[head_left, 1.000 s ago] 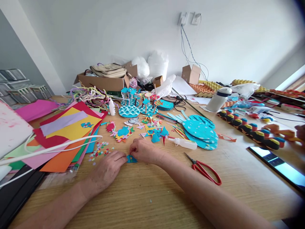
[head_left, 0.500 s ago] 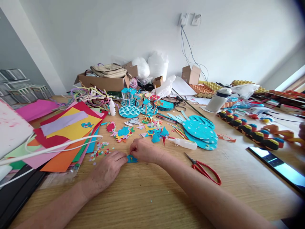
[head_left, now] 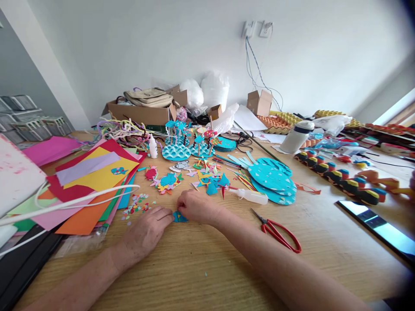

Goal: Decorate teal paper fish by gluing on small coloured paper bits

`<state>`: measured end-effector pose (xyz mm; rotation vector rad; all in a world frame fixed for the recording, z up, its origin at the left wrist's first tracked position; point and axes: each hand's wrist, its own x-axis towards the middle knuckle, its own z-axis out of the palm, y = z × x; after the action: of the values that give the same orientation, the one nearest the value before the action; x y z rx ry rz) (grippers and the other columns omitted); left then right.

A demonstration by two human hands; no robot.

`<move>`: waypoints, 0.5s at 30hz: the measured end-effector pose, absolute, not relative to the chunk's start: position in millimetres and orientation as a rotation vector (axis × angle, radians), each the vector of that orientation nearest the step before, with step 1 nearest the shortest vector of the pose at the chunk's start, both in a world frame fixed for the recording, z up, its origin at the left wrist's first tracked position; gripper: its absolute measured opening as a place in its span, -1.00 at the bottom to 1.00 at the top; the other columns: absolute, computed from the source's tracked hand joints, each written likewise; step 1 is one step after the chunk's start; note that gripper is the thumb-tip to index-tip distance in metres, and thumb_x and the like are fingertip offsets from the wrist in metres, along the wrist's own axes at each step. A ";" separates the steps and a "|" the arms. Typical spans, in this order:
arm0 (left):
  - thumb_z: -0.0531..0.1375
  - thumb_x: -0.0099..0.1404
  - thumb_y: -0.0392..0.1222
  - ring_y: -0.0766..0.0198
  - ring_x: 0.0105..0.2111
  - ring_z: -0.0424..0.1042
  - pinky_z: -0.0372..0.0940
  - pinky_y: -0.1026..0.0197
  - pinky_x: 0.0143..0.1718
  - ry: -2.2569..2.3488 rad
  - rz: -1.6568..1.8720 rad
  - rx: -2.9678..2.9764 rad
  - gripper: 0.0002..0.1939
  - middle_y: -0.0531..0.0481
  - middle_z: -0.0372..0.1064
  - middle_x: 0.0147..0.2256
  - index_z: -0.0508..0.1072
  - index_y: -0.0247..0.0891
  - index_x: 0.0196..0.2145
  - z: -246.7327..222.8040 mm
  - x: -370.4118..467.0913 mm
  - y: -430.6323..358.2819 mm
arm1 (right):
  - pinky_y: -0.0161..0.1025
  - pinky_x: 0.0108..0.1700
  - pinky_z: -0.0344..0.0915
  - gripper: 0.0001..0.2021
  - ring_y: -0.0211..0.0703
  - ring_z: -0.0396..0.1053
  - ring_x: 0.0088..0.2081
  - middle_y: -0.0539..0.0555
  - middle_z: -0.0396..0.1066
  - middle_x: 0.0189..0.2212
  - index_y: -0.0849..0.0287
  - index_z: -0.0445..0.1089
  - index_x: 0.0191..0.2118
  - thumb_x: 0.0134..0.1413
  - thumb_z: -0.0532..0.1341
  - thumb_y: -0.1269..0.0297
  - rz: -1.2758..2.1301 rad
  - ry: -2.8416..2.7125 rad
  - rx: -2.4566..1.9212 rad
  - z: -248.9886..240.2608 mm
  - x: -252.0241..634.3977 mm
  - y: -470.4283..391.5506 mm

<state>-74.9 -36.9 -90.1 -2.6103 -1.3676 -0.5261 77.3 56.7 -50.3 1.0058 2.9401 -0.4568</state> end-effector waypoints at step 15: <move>-0.03 0.17 -0.29 0.29 -0.42 0.42 0.31 0.29 -0.40 -2.059 -0.824 -2.511 -0.76 0.03 0.46 -0.43 0.43 -0.25 -0.36 -42.2 -124.0 -18.4 | -0.29 -0.24 0.17 -0.87 -0.23 0.27 -0.30 0.04 0.36 -0.42 0.20 0.36 -0.41 0.02 0.08 0.47 -0.737 3.522 1.195 -30.9 116.2 24.4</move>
<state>-124.0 -18.4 -42.2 -2.5108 -2.0592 -0.8236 116.2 24.4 -30.9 1.1953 3.5224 -0.7370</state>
